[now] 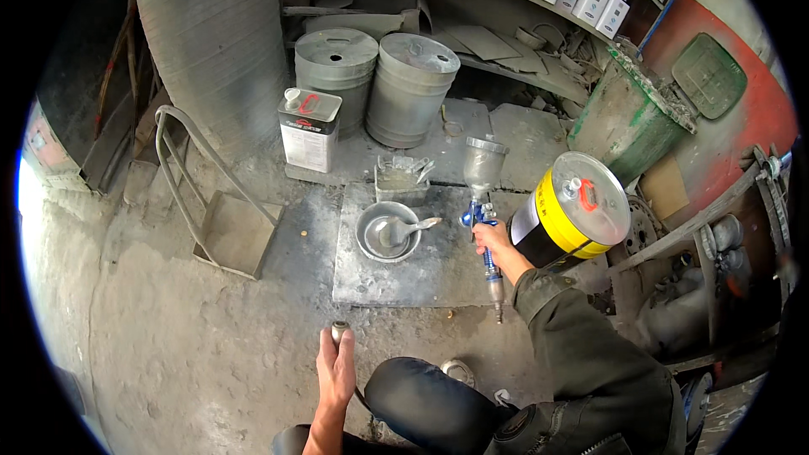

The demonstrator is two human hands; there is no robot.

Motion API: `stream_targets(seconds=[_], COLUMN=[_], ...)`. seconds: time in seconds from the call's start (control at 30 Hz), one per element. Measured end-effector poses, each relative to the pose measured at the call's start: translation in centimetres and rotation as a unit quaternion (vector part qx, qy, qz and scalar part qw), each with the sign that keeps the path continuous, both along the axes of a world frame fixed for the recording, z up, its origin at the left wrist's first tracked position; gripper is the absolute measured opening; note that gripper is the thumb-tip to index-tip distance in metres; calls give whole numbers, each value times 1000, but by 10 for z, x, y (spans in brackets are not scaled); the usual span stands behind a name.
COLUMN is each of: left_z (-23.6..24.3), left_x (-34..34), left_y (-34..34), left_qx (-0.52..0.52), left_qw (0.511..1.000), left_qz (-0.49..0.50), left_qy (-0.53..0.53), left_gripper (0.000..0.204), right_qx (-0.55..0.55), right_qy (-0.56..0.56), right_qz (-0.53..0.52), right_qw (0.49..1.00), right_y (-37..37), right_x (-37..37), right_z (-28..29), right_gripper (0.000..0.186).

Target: The person squats in a workshop, detaches a spray gun cup, pours liquid from a yellow drum into it, and reattaches the cup. They then stir a grey liquid in a bowl with a ladle, pour it into the cup, and reattach the gun. Finally, they pour a clear liquid from a metal can into a plastic cup.

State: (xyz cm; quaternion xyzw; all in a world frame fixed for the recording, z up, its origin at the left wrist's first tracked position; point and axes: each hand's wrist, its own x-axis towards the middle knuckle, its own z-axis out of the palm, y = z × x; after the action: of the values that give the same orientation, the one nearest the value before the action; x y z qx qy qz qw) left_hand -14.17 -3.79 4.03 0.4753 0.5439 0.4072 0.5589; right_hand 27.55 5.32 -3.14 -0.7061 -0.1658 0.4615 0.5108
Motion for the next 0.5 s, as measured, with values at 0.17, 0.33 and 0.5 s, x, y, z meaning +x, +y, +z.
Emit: stream_targets(seconds=[0.17,0.33,0.5], left_z=[-2,2,9], left_x=[15,33,39], left_y=[16,19,16], left_qx=[28,16,55], left_qw=[999,995,990], left_qz=[-44,-88,-126], left_qy=[12,-40,-41], left_gripper=[22,25,37], right_qx=[15,149,306], right_qy=[-11,73,231], right_qz=[7,-43,-11], right_qw=[1000,985,923], right_y=[14,47,87], right_x=[-10,-58,-125], right_z=[26,98,180], right_gripper=[11,16,22])
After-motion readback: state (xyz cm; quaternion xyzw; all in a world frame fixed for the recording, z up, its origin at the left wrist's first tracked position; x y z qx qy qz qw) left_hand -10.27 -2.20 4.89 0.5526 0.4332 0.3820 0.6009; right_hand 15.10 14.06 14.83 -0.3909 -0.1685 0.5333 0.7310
